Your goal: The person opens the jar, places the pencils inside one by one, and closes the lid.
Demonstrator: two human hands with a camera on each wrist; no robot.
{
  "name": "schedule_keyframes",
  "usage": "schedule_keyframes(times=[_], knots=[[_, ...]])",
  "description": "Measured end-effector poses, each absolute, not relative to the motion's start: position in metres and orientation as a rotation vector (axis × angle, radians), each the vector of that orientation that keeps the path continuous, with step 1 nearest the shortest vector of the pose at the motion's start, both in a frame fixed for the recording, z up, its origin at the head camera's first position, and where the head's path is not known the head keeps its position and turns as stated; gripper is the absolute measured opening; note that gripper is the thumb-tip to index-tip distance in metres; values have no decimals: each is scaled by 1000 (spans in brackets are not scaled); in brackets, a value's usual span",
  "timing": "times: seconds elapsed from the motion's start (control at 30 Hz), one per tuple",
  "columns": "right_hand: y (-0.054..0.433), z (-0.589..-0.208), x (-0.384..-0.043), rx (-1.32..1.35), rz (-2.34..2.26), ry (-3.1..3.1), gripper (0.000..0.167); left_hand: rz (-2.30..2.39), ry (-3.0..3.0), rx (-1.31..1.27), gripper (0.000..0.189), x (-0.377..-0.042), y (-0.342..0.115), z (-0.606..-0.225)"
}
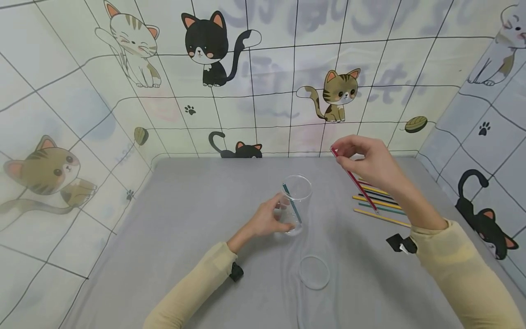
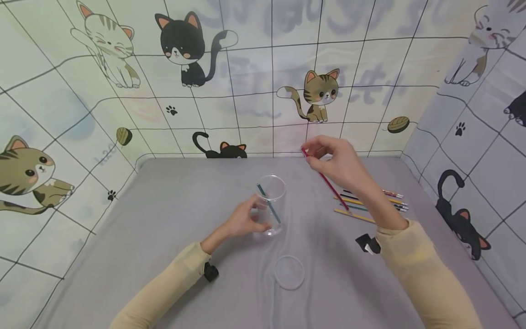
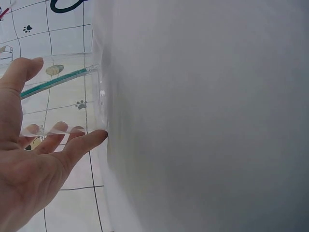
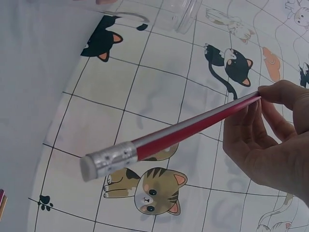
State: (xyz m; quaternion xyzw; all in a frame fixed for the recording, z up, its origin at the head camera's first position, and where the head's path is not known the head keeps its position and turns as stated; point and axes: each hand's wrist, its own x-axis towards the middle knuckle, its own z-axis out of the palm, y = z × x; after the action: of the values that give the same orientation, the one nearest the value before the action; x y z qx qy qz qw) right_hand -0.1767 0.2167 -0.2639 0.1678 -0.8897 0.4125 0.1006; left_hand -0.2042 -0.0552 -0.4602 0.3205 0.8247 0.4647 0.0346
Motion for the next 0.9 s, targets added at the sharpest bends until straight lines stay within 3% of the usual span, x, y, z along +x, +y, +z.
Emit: schedule_keyframes(times=[0.9], knots=[[178,-234,-188,600,1421,-2424,24,1420,2529,967,69,-203,-55,-458]])
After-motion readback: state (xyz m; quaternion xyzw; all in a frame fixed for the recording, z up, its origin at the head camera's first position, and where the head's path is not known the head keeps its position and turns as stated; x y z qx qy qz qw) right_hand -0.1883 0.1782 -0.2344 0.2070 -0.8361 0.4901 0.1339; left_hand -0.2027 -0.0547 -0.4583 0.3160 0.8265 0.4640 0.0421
